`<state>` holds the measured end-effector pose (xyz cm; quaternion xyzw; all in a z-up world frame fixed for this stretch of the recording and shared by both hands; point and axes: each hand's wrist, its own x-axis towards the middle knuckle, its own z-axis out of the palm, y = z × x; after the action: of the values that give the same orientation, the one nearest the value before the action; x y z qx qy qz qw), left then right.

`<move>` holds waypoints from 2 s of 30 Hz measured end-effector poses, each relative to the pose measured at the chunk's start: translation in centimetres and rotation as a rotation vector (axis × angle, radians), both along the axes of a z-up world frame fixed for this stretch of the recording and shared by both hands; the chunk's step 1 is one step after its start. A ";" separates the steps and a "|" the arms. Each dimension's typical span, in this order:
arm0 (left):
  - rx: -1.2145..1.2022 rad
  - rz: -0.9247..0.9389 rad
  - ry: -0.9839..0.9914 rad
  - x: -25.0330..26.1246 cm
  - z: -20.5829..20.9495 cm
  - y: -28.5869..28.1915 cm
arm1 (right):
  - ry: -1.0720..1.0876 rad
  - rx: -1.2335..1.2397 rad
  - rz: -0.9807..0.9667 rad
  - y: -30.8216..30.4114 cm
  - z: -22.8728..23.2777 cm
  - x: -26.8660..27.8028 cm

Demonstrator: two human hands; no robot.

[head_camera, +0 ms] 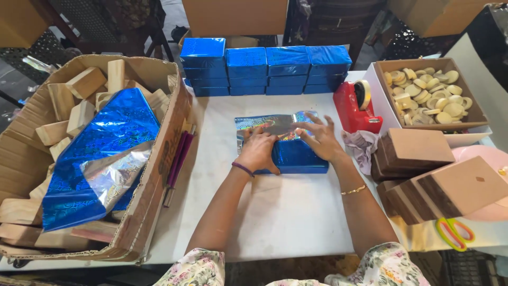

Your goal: The person wipes a small wooden box with a cloth, places a wooden ring inside, and closes the lid. They then wrap the box in shiny blue foil paper, folding the edges and securing them with clear tape. The wrapped box is placed with other wrapped boxes on the table.

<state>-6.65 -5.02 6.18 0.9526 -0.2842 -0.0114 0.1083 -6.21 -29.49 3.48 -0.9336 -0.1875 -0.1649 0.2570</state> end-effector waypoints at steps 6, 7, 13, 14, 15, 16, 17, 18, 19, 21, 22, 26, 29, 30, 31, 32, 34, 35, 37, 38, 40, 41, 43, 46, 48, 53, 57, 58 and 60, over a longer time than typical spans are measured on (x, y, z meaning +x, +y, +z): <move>-0.014 -0.003 0.006 -0.2 0.2 0.0 | -0.204 0.001 -0.114 -0.7 5.4 -3.0; -0.015 0.015 0.020 -0.3 0.2 0.1 | -0.242 0.096 -0.289 -2.6 5.3 -2.8; -0.083 0.037 0.061 -0.4 -0.2 0.4 | 0.124 -0.121 -0.844 -14.1 4.3 2.2; -0.088 0.043 0.061 -0.3 -0.2 0.4 | 0.233 -0.182 -0.867 -15.7 3.8 3.5; -0.091 0.040 0.058 -0.3 -0.3 0.3 | 0.228 -0.183 -0.871 -15.6 4.6 3.5; -0.099 0.036 0.038 -0.3 -0.4 0.4 | 0.305 -0.220 -0.863 -15.3 5.4 3.5; -0.107 0.033 0.018 -0.2 -0.6 0.4 | 0.381 -0.255 -0.856 -15.0 6.1 3.6; -0.109 0.032 0.016 -0.2 -0.5 0.4 | 0.379 -0.256 -0.857 -15.3 6.1 4.0; -0.112 0.030 0.021 -0.2 -0.5 0.4 | 0.400 -0.257 -0.871 -15.6 6.0 4.5; -0.115 0.026 0.026 -0.3 -0.5 0.5 | 0.423 -0.258 -0.885 -15.8 5.9 4.6; -0.089 0.040 0.045 -0.3 -0.3 0.4 | 0.446 -0.229 -0.893 -15.7 6.0 4.4; -0.078 0.040 0.033 -0.3 -0.6 0.5 | 0.469 -0.096 -0.890 -17.9 4.3 5.2; -0.102 0.050 0.062 -0.3 -0.8 0.5 | 0.436 -0.023 -0.870 -18.9 3.4 5.3; -0.102 0.048 0.063 -0.2 -0.8 0.4 | 0.437 -0.024 -0.872 -19.1 3.2 5.4; -0.097 0.049 0.059 -0.2 -0.9 0.4 | 0.450 -0.030 -0.872 -19.2 3.0 5.4; -0.093 0.053 0.051 -0.1 -0.9 0.4 | 0.460 -0.036 -0.870 -19.2 2.9 5.6; -0.095 0.054 0.059 -0.2 -0.6 0.4 | 0.443 -0.036 -0.858 -19.1 3.1 5.4; -0.096 0.055 0.068 -0.4 -0.6 0.6 | 0.428 -0.035 -0.847 -19.0 3.0 5.3; -0.086 0.059 0.064 -0.4 -0.7 0.6 | 0.440 -0.018 -0.831 -18.1 4.1 4.3; -0.077 0.059 0.056 -0.4 -0.7 0.5 | 0.447 0.000 -0.818 -17.7 4.7 3.9; -0.092 0.054 0.052 -0.1 -1.1 0.5 | 0.437 0.030 -0.798 -18.9 3.5 4.7; -0.105 0.049 0.048 0.0 -1.3 0.5 | 0.428 0.060 -0.777 -19.5 2.9 5.0; -0.109 0.051 0.057 0.1 -1.3 0.5 | 0.429 0.071 -0.774 -20.1 2.7 5.5; -0.104 0.049 0.065 -0.2 -1.1 0.6 | 0.456 0.085 -0.771 -20.2 2.9 5.4; -0.097 0.044 0.059 -0.2 -0.9 0.5 | 0.478 0.090 -0.772 -19.7 3.6 4.9; -0.081 0.059 0.063 -0.3 -1.0 0.5 | 0.520 0.483 -0.572 -22.4 0.9 7.3; -0.073 0.059 0.054 -0.5 -1.0 0.6 | 0.507 0.397 -0.655 -18.2 5.4 3.5; -0.079 0.056 0.042 -0.4 -0.9 0.5 | 0.514 0.332 -0.676 -18.3 5.5 3.4; -0.085 0.051 0.028 -0.3 -0.6 0.4 | 0.519 0.269 -0.698 -18.3 5.9 3.3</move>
<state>-6.94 -4.58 5.53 0.9538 -0.2585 -0.0098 0.1528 -2.90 -47.83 9.37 -0.9096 0.2320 -0.0252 0.3437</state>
